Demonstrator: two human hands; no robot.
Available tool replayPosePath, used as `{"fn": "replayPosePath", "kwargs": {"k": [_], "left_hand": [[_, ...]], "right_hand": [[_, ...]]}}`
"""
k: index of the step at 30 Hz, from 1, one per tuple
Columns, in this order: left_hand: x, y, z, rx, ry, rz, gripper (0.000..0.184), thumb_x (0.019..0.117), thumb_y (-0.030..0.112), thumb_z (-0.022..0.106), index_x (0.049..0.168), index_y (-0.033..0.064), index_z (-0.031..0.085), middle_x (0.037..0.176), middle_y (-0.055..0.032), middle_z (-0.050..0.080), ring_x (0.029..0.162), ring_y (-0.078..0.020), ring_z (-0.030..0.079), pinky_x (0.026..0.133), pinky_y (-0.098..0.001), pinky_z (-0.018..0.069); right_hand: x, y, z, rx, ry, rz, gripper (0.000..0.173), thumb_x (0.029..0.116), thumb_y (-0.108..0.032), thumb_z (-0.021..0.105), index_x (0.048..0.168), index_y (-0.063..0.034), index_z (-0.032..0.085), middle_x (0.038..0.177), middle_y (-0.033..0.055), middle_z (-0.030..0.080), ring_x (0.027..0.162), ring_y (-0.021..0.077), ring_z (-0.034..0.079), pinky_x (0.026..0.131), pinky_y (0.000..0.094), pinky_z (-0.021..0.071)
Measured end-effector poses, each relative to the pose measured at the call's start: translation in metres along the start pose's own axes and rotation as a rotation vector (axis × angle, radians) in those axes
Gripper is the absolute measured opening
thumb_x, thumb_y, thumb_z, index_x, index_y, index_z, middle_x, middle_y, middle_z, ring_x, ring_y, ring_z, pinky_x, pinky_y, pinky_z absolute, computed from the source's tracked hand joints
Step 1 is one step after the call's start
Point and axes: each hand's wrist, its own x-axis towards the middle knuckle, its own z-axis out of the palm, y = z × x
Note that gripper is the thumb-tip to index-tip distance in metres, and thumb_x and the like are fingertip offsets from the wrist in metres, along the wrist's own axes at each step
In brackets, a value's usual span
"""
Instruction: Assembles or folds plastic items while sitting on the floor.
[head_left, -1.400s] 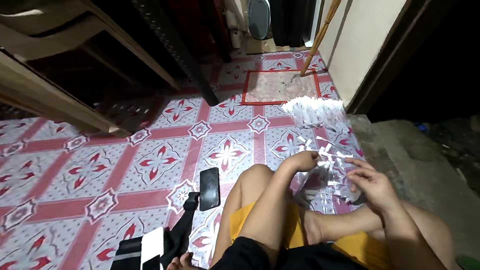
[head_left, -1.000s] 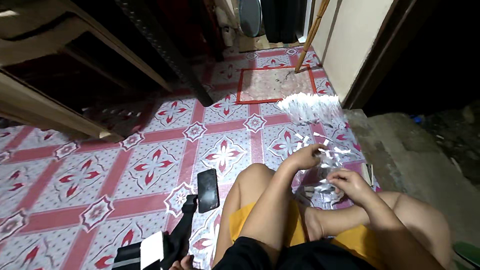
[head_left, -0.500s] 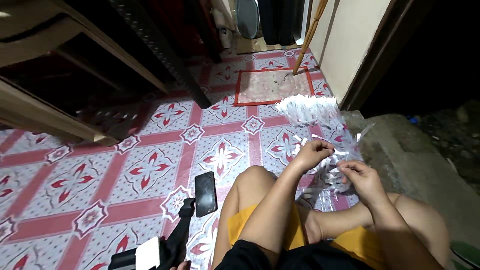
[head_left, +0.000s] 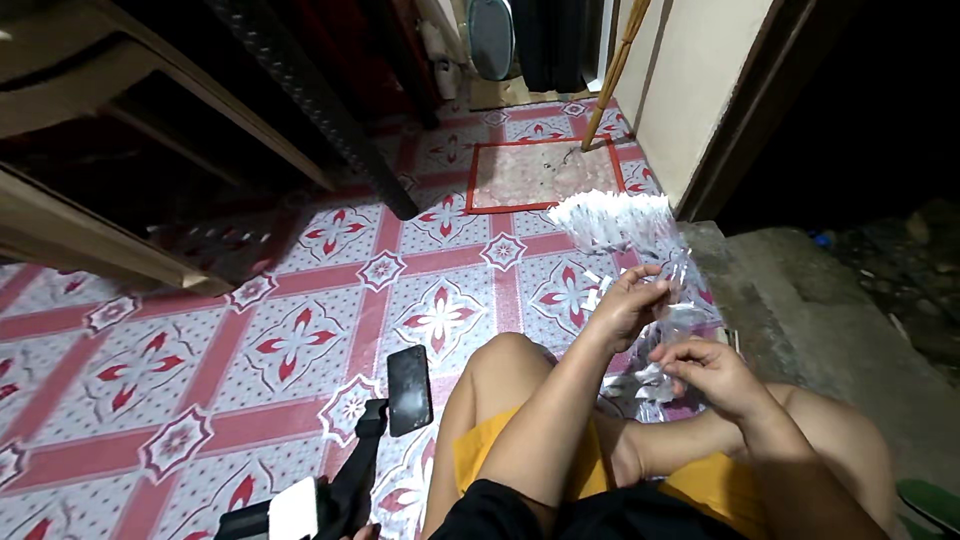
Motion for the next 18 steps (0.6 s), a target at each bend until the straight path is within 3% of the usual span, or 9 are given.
{"fn": "replayPosePath", "kwargs": {"k": [3, 6, 9, 12, 14, 18], "left_hand": [[-0.004, 0.008, 0.001, 0.122, 0.060, 0.081, 0.057, 0.0953, 0.007, 0.069, 0.144, 0.0027, 0.041, 0.107, -0.0237, 0.072, 0.092, -0.0308, 0.072, 0.090, -0.0463, 0.0579], [-0.009, 0.018, 0.001, 0.279, 0.144, 0.190, 0.050, 0.0929, 0.004, 0.072, 0.135, 0.0027, 0.046, 0.107, -0.0229, 0.073, 0.092, -0.0331, 0.074, 0.090, -0.0492, 0.0589], [-0.010, 0.022, -0.001, 0.460, 0.190, 0.297, 0.034, 0.0931, 0.004, 0.072, 0.123, 0.0039, 0.055, 0.108, -0.0190, 0.074, 0.090, -0.0314, 0.074, 0.084, -0.0482, 0.0612], [-0.004, 0.015, -0.008, 0.700, 0.205, 0.295, 0.017, 0.0984, 0.013, 0.066, 0.115, 0.0090, 0.069, 0.106, -0.0090, 0.074, 0.084, -0.0239, 0.073, 0.078, -0.0434, 0.0643], [-0.001, 0.009, -0.007, 0.805, 0.203, 0.215, 0.018, 0.1001, 0.017, 0.062, 0.114, 0.0136, 0.073, 0.104, -0.0036, 0.075, 0.082, -0.0196, 0.074, 0.077, -0.0408, 0.0648], [0.015, -0.018, -0.022, 0.995, 0.189, 0.087, 0.021, 0.0969, 0.038, 0.068, 0.110, 0.0229, 0.076, 0.094, 0.0057, 0.075, 0.082, -0.0083, 0.072, 0.078, -0.0332, 0.0634]], "right_hand": [[-0.001, 0.011, 0.002, -0.026, -0.031, 0.050, 0.009, 0.0922, -0.013, 0.074, 0.101, -0.0131, 0.078, 0.121, 0.0037, 0.072, 0.081, 0.0186, 0.073, 0.065, 0.0355, 0.0641], [0.004, 0.016, -0.002, -0.142, 0.125, 0.093, 0.008, 0.0937, -0.018, 0.073, 0.100, -0.0183, 0.078, 0.115, -0.0010, 0.072, 0.084, 0.0155, 0.072, 0.069, 0.0342, 0.0641], [0.011, 0.012, -0.011, -0.180, 0.261, 0.102, 0.011, 0.0953, -0.014, 0.070, 0.101, -0.0180, 0.078, 0.136, -0.0032, 0.066, 0.088, 0.0155, 0.073, 0.067, 0.0352, 0.0650], [0.012, 0.005, -0.014, -0.159, 0.303, 0.064, 0.010, 0.0959, -0.014, 0.070, 0.101, -0.0161, 0.078, 0.134, -0.0011, 0.067, 0.086, 0.0166, 0.073, 0.065, 0.0351, 0.0647], [0.013, 0.000, -0.011, -0.169, 0.295, 0.019, 0.010, 0.0957, -0.013, 0.070, 0.100, -0.0160, 0.078, 0.131, -0.0010, 0.068, 0.087, 0.0162, 0.073, 0.067, 0.0344, 0.0647], [0.015, -0.003, -0.003, -0.211, 0.276, -0.102, 0.013, 0.0967, -0.012, 0.068, 0.104, -0.0174, 0.078, 0.131, -0.0004, 0.067, 0.085, 0.0142, 0.072, 0.065, 0.0319, 0.0642]]}}
